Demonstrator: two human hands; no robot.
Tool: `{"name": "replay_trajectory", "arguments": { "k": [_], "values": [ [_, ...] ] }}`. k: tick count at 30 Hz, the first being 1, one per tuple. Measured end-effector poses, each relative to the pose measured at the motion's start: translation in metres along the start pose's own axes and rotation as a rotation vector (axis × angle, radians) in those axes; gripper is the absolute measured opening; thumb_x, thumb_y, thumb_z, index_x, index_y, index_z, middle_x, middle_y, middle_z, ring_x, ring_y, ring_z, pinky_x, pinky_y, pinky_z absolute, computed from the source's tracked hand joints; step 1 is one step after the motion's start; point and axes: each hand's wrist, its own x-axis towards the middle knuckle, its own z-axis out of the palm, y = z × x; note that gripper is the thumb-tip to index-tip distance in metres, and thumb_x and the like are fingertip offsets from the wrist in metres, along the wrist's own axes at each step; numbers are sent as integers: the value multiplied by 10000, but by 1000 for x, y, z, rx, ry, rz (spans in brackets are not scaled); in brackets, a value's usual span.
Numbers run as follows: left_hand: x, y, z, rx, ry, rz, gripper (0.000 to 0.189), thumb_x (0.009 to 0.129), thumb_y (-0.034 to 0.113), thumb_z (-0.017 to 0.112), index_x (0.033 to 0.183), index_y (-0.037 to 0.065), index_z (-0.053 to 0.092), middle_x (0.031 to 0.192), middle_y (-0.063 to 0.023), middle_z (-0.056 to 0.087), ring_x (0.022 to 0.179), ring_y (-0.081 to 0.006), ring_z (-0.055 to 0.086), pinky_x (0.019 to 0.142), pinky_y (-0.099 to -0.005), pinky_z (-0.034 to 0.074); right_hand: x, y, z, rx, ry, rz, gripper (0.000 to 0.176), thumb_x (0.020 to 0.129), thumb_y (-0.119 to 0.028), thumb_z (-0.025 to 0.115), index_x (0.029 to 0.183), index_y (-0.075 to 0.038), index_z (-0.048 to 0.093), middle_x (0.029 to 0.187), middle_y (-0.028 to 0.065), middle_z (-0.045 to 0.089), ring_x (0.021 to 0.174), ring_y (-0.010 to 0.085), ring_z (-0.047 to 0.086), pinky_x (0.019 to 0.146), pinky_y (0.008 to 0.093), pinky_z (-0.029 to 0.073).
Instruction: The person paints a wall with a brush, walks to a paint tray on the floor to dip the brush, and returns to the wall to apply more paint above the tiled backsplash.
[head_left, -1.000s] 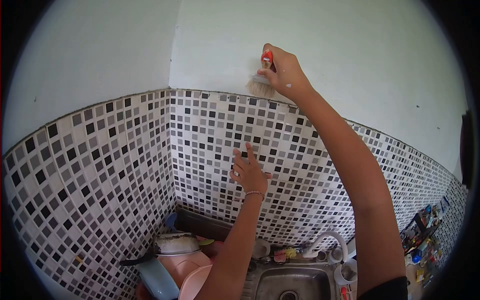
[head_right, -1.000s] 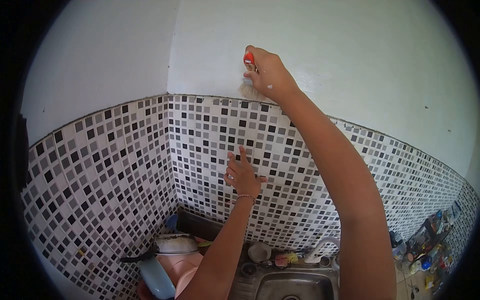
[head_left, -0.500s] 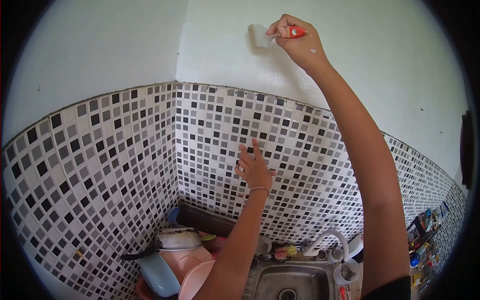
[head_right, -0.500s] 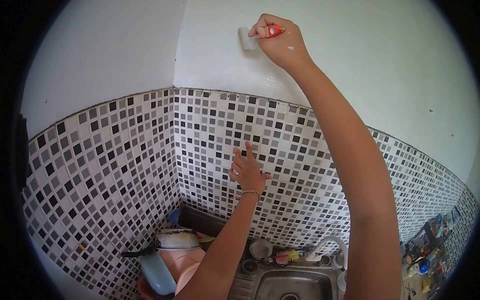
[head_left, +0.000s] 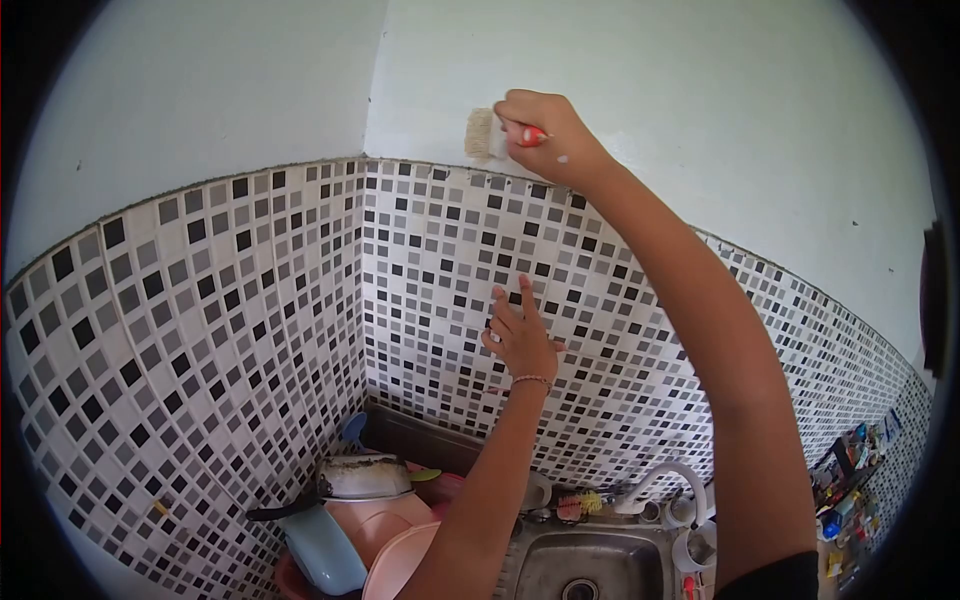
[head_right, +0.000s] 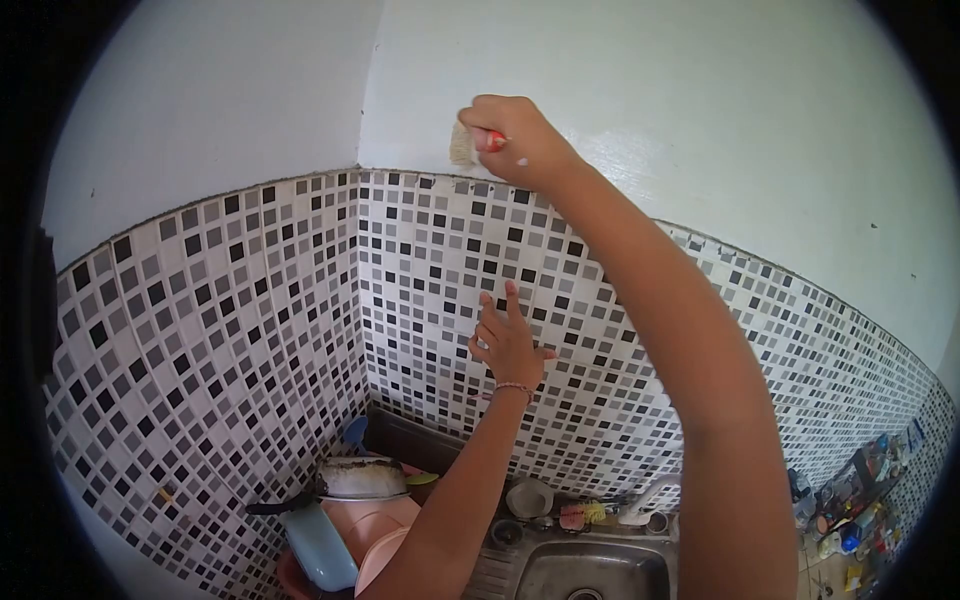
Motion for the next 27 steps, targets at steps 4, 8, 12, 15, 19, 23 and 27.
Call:
{"name": "replay_trajectory", "arguments": {
  "k": [4,8,12,15,19,23,27],
  "values": [
    [1,0,3,8,10,2,1314,598,340,911,1563,241,25,1552,-251,137,1276,-334,341,1030,-571,236,-17,2,-17,-98,-79,-13,259,677,93,601,712,-16,368,707,97,450,675,236,515,669,315,464],
    [2,-3,1,0,-16,36,1263,628,313,900,1560,218,53,1532,-257,163,1322,-353,297,1035,-585,229,-14,-11,-38,-250,-194,-40,200,652,81,563,691,-17,393,684,111,466,614,283,456,582,366,407],
    [4,-8,-19,-71,-63,100,1133,702,376,848,1548,160,127,1517,-278,164,1320,-378,270,1019,-588,202,5,-16,-44,-409,-334,49,130,614,86,479,655,-13,405,652,137,458,581,307,433,543,387,355],
    [6,-6,-16,-72,-23,105,1069,737,414,813,1540,137,165,1509,-291,177,1300,-381,277,1008,-581,201,28,-34,-48,-396,-309,-38,129,582,86,472,653,10,395,647,161,457,588,328,433,540,415,344],
    [8,-5,4,44,99,119,1019,761,442,778,1533,129,191,1499,-295,205,1271,-371,306,999,-566,220,43,-51,-46,-223,-175,-151,145,558,83,474,646,12,384,623,153,441,572,318,403,520,415,329],
    [9,0,0,29,14,40,982,778,406,766,1541,165,198,1522,-263,222,1318,-341,303,1040,-561,195,34,-40,-47,-198,-236,-85,121,638,68,501,653,-12,411,621,97,411,576,225,410,553,355,352],
    [13,-1,4,56,17,7,1010,743,434,790,1539,198,214,1524,-256,238,1257,-331,351,1028,-567,216,-1,-55,-86,-151,-181,24,123,639,43,523,641,-24,419,617,87,452,585,207,455,537,345,372]
  ]
}}
